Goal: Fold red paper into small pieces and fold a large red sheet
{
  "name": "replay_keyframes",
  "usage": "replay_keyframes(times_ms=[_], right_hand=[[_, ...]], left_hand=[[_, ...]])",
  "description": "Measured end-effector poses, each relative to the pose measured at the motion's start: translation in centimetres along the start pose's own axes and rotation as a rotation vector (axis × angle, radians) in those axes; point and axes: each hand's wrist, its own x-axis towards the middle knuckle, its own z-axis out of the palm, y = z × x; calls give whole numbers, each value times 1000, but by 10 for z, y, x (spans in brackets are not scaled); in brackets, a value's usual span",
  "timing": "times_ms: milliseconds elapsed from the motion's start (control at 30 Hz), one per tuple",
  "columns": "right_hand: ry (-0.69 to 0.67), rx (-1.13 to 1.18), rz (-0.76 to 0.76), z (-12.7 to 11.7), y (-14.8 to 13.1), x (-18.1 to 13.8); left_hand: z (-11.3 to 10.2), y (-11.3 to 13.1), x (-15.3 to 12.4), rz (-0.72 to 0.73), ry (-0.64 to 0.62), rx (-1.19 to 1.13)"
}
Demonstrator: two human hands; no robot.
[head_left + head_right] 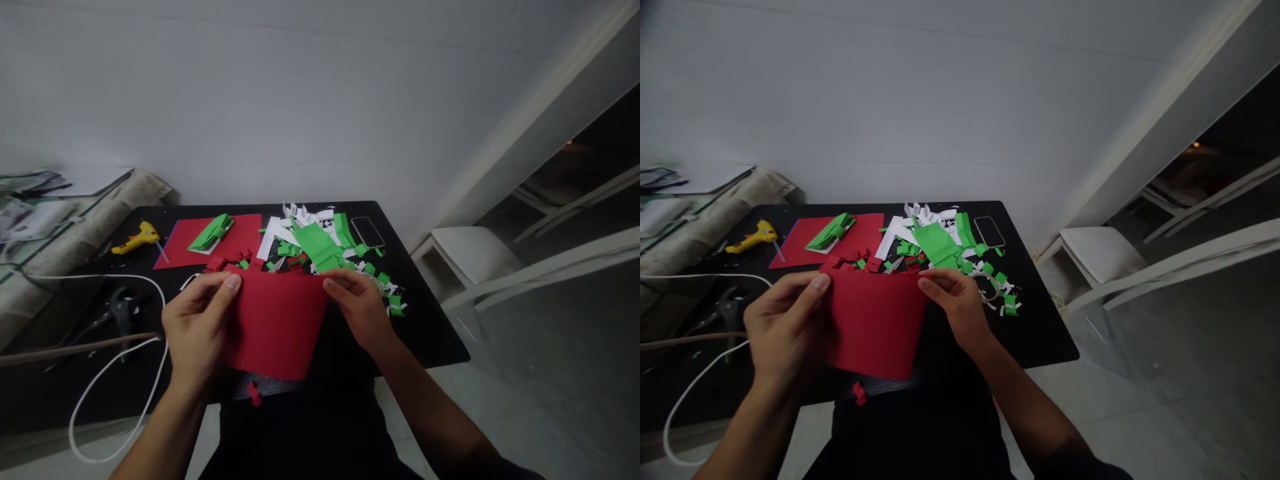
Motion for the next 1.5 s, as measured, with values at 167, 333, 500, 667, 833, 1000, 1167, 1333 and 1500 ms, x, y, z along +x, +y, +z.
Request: replay_keyframes(times_ms=[167,333,500,667,833,1000,1167,1333,1500], right_hand=[[17,-28,5,-2,2,0],[159,-246,-137,2,-7,-6],[137,-226,-117,5,-5,-8],[69,-241,-85,7,0,-8],[95,-385,-200,4,-11,-10],[-18,-614,-380,5,-35,-10],[-375,-887,-478,18,-56,-5],[-487,-1017,-459,29,-58,0],[-551,-995,-302,19,-61,-3]], left_hand=[[0,4,-1,29,-13,27],[-1,-2,-3,11,-4,-3],[1,0,-4,33,21,17],[1,1,-4,19,45,-29],[-13,-1,4,-14,-104,-43],[-25,23,16,247,-388,226],[-9,43,14,577,-658,366],[2,43,7,569,-727,319],[-11,31,5,404,-598,248]])
